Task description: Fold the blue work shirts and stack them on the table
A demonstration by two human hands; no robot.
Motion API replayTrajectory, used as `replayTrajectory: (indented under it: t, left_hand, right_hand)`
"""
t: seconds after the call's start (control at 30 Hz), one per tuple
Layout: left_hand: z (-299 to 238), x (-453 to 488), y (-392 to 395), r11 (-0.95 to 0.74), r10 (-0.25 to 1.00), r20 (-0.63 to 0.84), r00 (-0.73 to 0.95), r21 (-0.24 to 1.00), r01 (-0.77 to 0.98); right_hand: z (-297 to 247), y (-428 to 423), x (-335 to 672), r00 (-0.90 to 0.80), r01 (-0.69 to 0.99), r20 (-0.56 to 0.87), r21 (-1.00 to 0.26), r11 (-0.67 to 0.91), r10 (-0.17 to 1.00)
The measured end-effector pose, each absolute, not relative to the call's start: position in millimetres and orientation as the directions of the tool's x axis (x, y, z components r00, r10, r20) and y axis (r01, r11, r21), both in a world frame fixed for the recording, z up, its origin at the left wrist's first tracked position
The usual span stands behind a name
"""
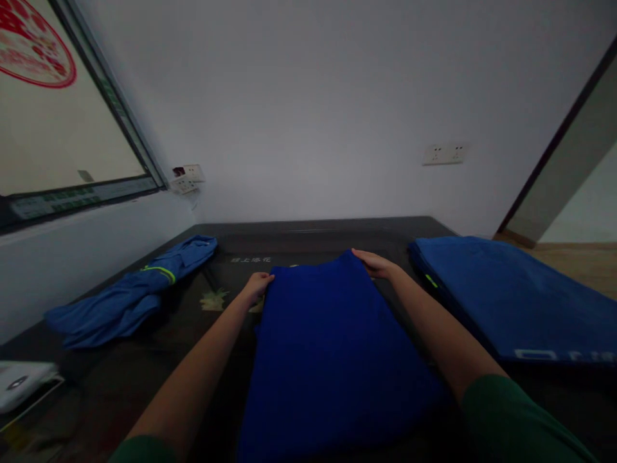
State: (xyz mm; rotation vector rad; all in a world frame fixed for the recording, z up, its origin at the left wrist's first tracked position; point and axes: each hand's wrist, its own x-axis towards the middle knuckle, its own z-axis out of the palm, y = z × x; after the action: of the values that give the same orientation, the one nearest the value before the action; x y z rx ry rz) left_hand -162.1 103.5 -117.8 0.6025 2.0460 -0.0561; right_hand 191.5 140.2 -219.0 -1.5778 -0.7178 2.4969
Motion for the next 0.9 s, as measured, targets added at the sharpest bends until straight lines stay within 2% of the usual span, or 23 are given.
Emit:
replayTrajectory:
  t: [0.2,0.3,0.4,0.73,0.83,0.9]
  left_hand:
    - [-124,-168,99,0.882,0.357,-0.827,-0.434,0.145,0.449]
    - [-123,-167,99,0.877,0.361,-0.823,-0.439,0.140,0.459]
    - [-121,-165,99,0.871,0.370,-0.816,-0.445,0.138,0.472]
    - [-117,-157,97,0.803,0.494,-0.668,-0.557,0.104,0.587]
    - [-111,-154,100,0.769,0.551,-0.590,-0.590,0.086,0.633]
    - [-105,-146,102,0.703,0.633,-0.518,-0.575,0.074,0.707]
  right_hand:
    - [-231,157,203,-0.463,0.268,-0.815,-0.503,-0.822,0.348]
    - [-235,167,204,-0.411,0.533,-0.813,-0.581,-0.615,0.412]
    - [-238,167,198,-0.359,0.714,-0.788,-0.577,-0.397,0.500]
    - [-220,107,182,-0.342,0.832,-0.663,-0.543,-0.113,0.665]
    - [-210,119,182,-0.277,0.849,-0.626,-0.514,-0.119,0.729]
    - [-201,125,177,-0.259,0.828,-0.593,-0.543,-0.141,0.763]
